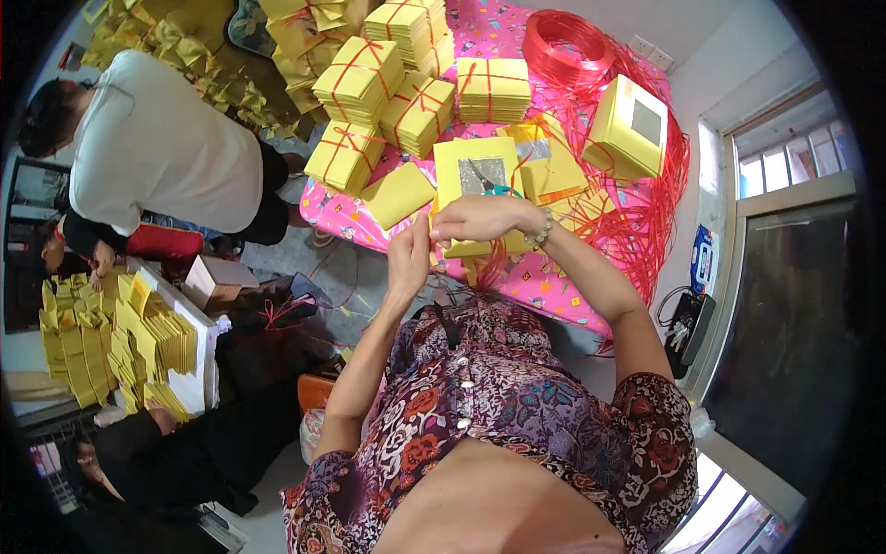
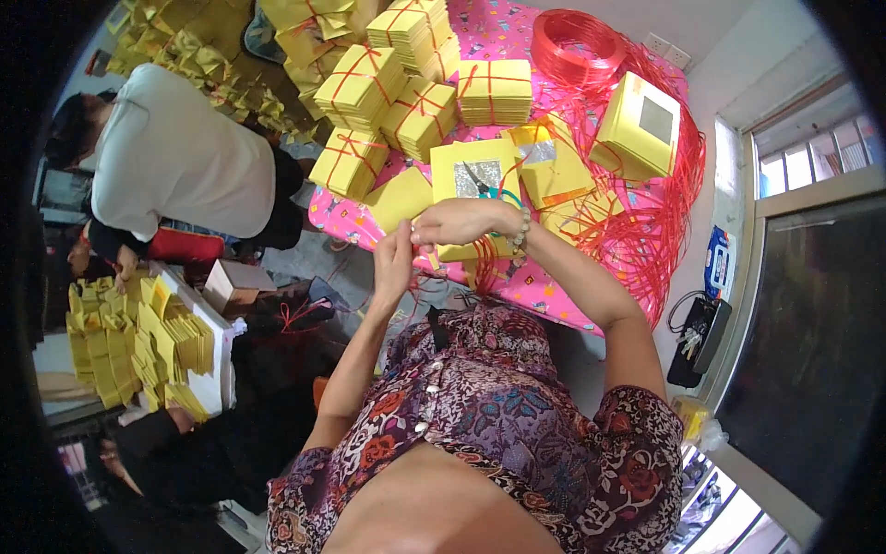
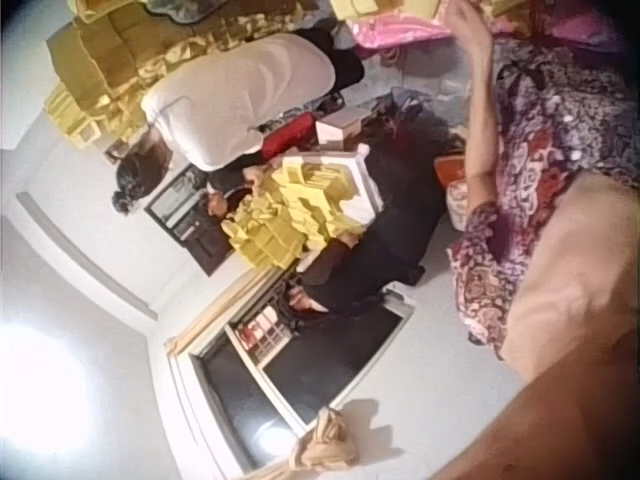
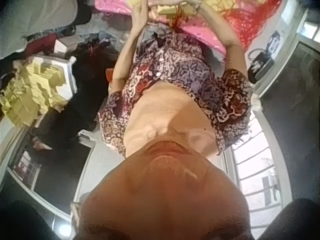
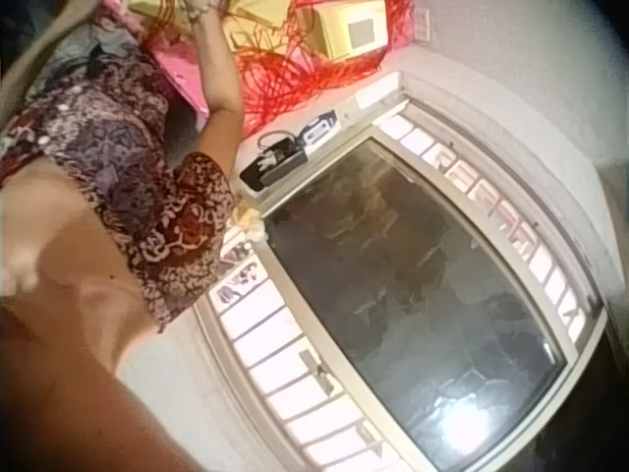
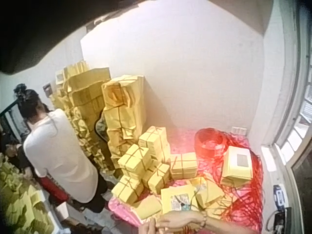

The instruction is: Bundling small yellow boxes together using red plastic strips.

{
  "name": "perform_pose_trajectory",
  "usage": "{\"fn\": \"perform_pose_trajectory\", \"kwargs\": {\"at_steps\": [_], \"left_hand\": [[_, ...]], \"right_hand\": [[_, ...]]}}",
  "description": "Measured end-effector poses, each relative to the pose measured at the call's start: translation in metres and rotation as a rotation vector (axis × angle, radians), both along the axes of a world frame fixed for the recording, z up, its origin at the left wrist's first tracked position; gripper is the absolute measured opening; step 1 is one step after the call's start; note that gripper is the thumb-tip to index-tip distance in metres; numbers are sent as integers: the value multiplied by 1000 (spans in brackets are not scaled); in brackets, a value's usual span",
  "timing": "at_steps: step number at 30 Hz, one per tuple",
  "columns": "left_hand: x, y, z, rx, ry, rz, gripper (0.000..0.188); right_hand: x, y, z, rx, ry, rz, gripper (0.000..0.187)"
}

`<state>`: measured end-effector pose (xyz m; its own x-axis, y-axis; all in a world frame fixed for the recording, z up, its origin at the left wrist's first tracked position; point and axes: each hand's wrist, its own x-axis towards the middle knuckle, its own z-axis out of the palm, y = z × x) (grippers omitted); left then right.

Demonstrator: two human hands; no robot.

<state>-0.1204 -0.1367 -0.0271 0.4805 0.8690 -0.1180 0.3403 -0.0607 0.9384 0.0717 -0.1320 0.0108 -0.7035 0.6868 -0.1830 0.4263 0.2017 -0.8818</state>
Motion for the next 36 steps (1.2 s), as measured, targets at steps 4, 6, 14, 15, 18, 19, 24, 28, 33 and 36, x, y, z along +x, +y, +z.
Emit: {"fn": "perform_pose_trajectory", "kwargs": {"at_steps": [4, 6, 14, 15, 18, 19, 24, 28, 33, 36], "left_hand": [[-33, 2, -20, 219, 143, 244, 39], [-71, 12, -39, 234, 119, 329, 40], [-172, 40, -77, 507, 564, 388, 33], [-162, 44, -74, 780, 574, 280, 28], [-79, 44, -28, 650, 287, 226, 25], [-54, 38, -21, 611, 200, 168, 27], [24, -1, -9, 55, -102, -87, 33], [-10, 3, -21, 210, 92, 28, 25], [-96, 23, -48, 275, 102, 206, 25], [-123, 22, -52, 239, 214, 189, 29]], "right_hand": [[34, -9, -18, -312, -52, 5, 40], [60, -17, -26, -302, -39, -44, 39], [108, -40, -2, -110, -121, -144, 38], [101, -35, -8, -50, -196, -150, 38], [66, -22, -8, 34, -244, -80, 37], [51, -19, -4, 36, -243, -69, 37], [16, -6, 0, 232, -291, -16, 33], [48, -12, -8, -36, -180, 33, 39], [101, -32, 3, -173, -196, -120, 40], [112, -42, 6, -122, -229, -213, 37]]}}
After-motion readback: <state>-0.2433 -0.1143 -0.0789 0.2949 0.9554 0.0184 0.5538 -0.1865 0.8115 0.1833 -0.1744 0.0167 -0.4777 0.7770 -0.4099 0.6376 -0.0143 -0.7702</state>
